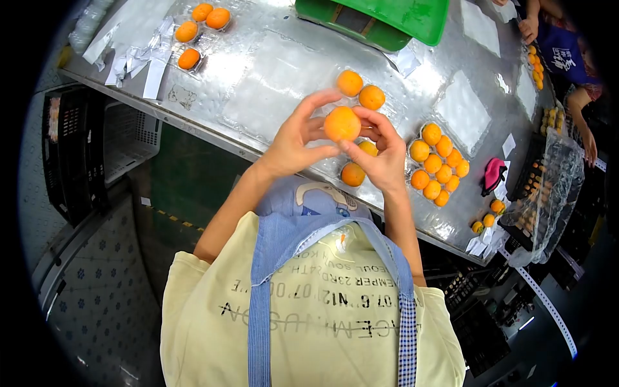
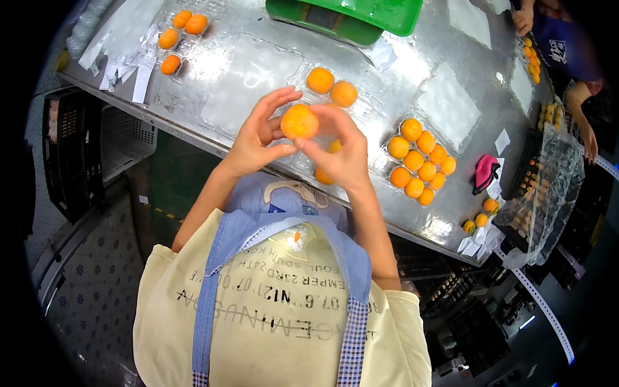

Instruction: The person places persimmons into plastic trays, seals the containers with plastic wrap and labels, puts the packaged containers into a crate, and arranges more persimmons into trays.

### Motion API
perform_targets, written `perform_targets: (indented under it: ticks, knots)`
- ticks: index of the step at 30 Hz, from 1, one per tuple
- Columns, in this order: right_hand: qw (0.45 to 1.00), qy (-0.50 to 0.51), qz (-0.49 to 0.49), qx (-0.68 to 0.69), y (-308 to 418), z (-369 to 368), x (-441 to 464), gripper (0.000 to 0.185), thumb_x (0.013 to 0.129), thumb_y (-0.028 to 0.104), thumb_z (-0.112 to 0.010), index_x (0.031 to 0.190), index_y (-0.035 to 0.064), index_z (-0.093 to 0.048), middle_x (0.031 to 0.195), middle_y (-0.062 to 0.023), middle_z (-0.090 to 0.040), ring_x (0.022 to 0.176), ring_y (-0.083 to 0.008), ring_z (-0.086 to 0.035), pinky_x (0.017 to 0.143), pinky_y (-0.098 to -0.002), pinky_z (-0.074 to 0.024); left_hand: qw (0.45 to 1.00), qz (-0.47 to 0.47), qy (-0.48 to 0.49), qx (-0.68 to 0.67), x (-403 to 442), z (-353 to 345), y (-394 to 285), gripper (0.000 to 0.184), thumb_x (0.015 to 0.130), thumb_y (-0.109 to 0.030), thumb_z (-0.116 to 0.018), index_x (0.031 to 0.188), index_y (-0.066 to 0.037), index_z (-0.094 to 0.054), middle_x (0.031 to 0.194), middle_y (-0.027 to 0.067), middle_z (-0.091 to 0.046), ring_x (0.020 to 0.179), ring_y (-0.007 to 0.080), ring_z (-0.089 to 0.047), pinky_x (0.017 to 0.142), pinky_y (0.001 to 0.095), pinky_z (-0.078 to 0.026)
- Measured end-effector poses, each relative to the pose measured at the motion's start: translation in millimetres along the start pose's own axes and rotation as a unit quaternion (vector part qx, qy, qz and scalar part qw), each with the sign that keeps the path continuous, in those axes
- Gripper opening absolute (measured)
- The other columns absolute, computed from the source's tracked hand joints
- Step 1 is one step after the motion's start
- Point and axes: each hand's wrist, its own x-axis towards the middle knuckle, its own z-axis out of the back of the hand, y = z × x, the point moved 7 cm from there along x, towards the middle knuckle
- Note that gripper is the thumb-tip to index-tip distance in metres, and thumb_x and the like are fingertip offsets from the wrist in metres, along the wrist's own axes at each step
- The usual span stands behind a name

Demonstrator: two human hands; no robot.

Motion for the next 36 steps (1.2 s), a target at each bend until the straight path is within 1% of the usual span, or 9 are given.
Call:
perform_targets:
  ticks: [4, 7, 13, 19, 25, 28, 31, 33, 36]
  knots:
    - [0.982, -0.032, 0.126, -0.134, 22, -2, -7, 0.054, 0.065, 0.002, -0.079, 0.115, 0.0010, -0.057, 0.111, -0.0132, -0.061, 0.099, -0.0249, -0.062, 0.085, -0.0323, -0.0498, 0.995, 0.034, 0.035, -0.087, -3, -1, 1, 0.062, 0.076, 0.002, -0.070, 0.132, 0.000, -0.044, 0.130, 0.0129, -0.050, 0.118, 0.0188, -0.051, 0.100, 0.0336, -0.044]
    - [0.965, -0.017, 0.177, -0.192, 20, -4, -15, 0.058, 0.064, 0.000, -0.078, 0.117, 0.0012, -0.056, 0.112, -0.0145, -0.060, 0.100, -0.0263, -0.060, 0.086, -0.0339, -0.0488, 0.995, 0.089, 0.018, -0.030, -5, -2, 9, 0.058, 0.078, 0.003, -0.069, 0.130, 0.001, -0.045, 0.129, 0.0120, -0.052, 0.115, 0.0181, -0.053, 0.099, 0.0320, -0.044]
    - [0.976, -0.033, 0.162, -0.141, 19, 8, -15, 0.052, 0.070, -0.001, -0.071, 0.119, 0.0013, -0.055, 0.113, -0.0143, -0.059, 0.100, -0.0256, -0.060, 0.085, -0.0336, -0.0482, 0.999, 0.040, -0.003, -0.007, -6, -4, 2, 0.054, 0.077, 0.004, -0.071, 0.126, 0.002, -0.050, 0.125, 0.0116, -0.055, 0.113, 0.0173, -0.055, 0.099, 0.0311, -0.044]
    - [0.988, -0.045, 0.111, -0.101, 3, 16, -14, 0.047, 0.075, 0.004, -0.070, 0.119, 0.0011, -0.055, 0.113, -0.0134, -0.059, 0.100, -0.0217, -0.060, 0.081, -0.0307, -0.0492, 0.974, -0.059, -0.006, 0.221, -7, -7, -1, 0.046, 0.073, 0.004, -0.072, 0.117, -0.002, -0.059, 0.120, 0.0098, -0.059, 0.113, 0.0182, -0.055, 0.097, 0.0315, -0.045]
    - [0.998, -0.007, 0.028, -0.060, -6, 5, -16, 0.048, 0.076, 0.010, -0.074, 0.119, 0.0008, -0.054, 0.114, -0.0127, -0.060, 0.096, -0.0200, -0.062, 0.080, -0.0298, -0.0507, 0.930, -0.127, -0.013, 0.343, -6, -21, -18, 0.042, 0.070, 0.004, -0.072, 0.110, -0.004, -0.064, 0.116, 0.0108, -0.060, 0.111, 0.0241, -0.056, 0.095, 0.0324, -0.045]
    - [1.000, 0.006, -0.017, -0.024, -10, -2, -16, 0.052, 0.077, 0.012, -0.074, 0.122, 0.0003, -0.052, 0.114, -0.0132, -0.061, 0.097, -0.0203, -0.062, 0.081, -0.0305, -0.0512, 0.900, -0.149, 0.022, 0.408, -6, -26, -16, 0.048, 0.069, 0.001, -0.073, 0.115, -0.004, -0.061, 0.118, 0.0117, -0.059, 0.113, 0.0264, -0.054, 0.095, 0.0352, -0.044]
    - [0.989, -0.009, -0.063, 0.131, -38, 5, -22, 0.050, 0.082, 0.015, -0.072, 0.124, 0.0001, -0.051, 0.111, -0.0092, -0.061, 0.101, -0.0162, -0.060, 0.080, -0.0277, -0.0507, 0.895, -0.147, 0.025, 0.421, -6, -32, -11, 0.062, 0.067, -0.004, -0.076, 0.125, -0.005, -0.054, 0.126, 0.0125, -0.054, 0.115, 0.0262, -0.052, 0.094, 0.0366, -0.044]
    - [0.964, -0.040, -0.124, 0.233, -52, 20, -29, 0.042, 0.086, 0.016, -0.068, 0.122, 0.0016, -0.052, 0.110, -0.0073, -0.061, 0.094, -0.0119, -0.060, 0.076, -0.0262, -0.0512, 0.924, -0.073, 0.014, 0.375, -9, -30, -3, 0.078, 0.065, -0.007, -0.079, 0.135, -0.006, -0.044, 0.136, 0.0109, -0.044, 0.111, 0.0237, -0.052, 0.090, 0.0345, -0.044]
    - [0.924, -0.229, -0.134, 0.275, -73, 96, -49, 0.034, 0.090, 0.023, -0.063, 0.116, 0.0037, -0.055, 0.109, -0.0069, -0.061, 0.084, -0.0122, -0.059, 0.072, -0.0275, -0.0529, 0.955, -0.008, 0.014, 0.297, -12, -22, 14, 0.059, 0.074, 0.000, -0.070, 0.129, -0.005, -0.049, 0.124, 0.0097, -0.054, 0.099, 0.0160, -0.056, 0.082, 0.0281, -0.047]
